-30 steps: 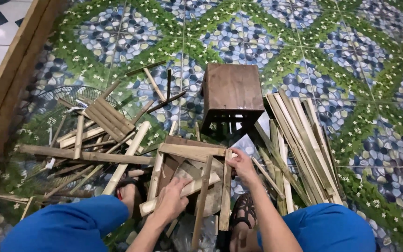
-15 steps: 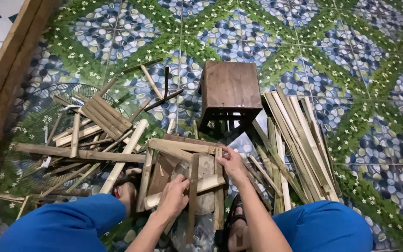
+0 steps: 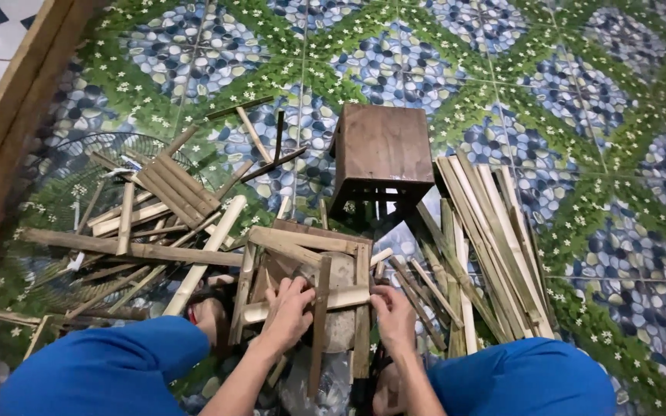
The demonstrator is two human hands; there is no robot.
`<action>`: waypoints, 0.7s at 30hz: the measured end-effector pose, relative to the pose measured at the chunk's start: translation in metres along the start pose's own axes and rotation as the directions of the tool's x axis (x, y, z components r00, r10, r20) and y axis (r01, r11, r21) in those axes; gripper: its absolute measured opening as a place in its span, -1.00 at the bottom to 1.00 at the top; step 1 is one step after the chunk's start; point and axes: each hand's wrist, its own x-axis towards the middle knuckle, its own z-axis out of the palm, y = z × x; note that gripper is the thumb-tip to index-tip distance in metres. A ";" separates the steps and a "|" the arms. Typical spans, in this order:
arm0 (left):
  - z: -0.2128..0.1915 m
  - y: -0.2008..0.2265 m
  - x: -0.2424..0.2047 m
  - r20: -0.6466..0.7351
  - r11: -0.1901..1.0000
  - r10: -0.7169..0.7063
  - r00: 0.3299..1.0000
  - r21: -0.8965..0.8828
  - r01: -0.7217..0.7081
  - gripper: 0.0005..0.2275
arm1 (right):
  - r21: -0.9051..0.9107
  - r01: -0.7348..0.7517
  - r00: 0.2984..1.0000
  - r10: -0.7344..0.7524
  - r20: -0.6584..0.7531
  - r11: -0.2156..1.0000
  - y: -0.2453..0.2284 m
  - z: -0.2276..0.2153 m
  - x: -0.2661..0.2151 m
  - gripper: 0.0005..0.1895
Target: The person assembles a small wooden frame by hand, using a hammer to tap pieces into place. They adjust and align the wooden slats and legs, occasionally tapping joints to secure them.
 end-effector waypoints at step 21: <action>0.000 -0.010 0.002 0.021 0.997 0.075 0.997 -0.038 -0.074 -0.70 | -0.034 0.023 0.999 -0.024 -0.040 0.999 0.016 0.028 -0.034 -0.51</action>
